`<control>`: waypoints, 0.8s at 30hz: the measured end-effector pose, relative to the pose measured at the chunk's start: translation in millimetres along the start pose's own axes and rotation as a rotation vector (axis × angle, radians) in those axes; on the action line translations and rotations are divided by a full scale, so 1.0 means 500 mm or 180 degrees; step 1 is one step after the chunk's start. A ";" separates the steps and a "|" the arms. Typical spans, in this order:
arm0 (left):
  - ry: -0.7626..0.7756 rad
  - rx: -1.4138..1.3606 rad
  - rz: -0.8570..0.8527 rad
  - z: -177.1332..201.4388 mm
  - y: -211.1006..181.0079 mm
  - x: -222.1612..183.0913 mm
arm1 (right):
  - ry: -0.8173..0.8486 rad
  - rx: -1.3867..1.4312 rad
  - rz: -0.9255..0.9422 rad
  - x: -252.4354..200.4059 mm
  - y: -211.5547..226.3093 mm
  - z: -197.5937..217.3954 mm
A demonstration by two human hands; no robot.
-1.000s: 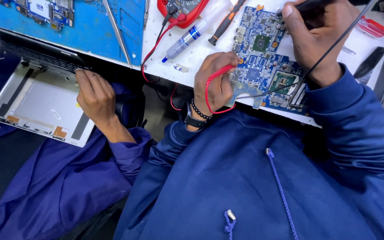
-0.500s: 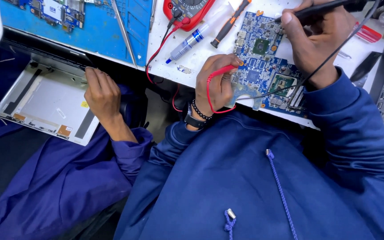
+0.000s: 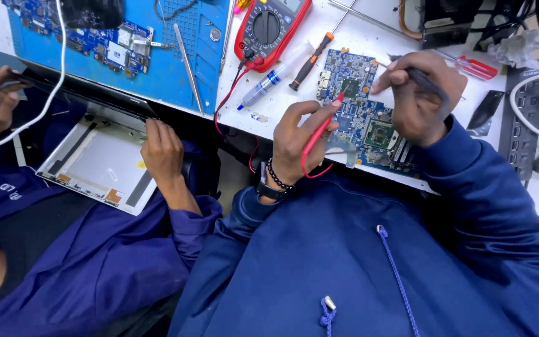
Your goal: Probing a laptop motherboard with a multimeter to check component resistance and circuit continuity.
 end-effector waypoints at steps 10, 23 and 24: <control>-0.0566 -0.0490 0.0381 -0.023 -0.024 0.010 | 0.0568 0.0733 0.0429 0.015 0.057 -0.019; 0.0313 0.0186 0.0254 0.065 -0.002 0.107 | 0.0286 -0.0324 0.1250 -0.025 0.045 -0.049; 0.0221 0.0735 0.0114 0.059 0.008 0.112 | 0.0018 -0.0294 0.1158 -0.017 0.055 -0.046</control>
Point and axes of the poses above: each hand's wrist, its own x-axis towards the middle knuckle, its own z-axis out of the back of the hand, y = z × x, the point moved 1 cm from there along x, towards the middle knuckle, and after that the axes turned 4 degrees about z, right-handed, at the moved point
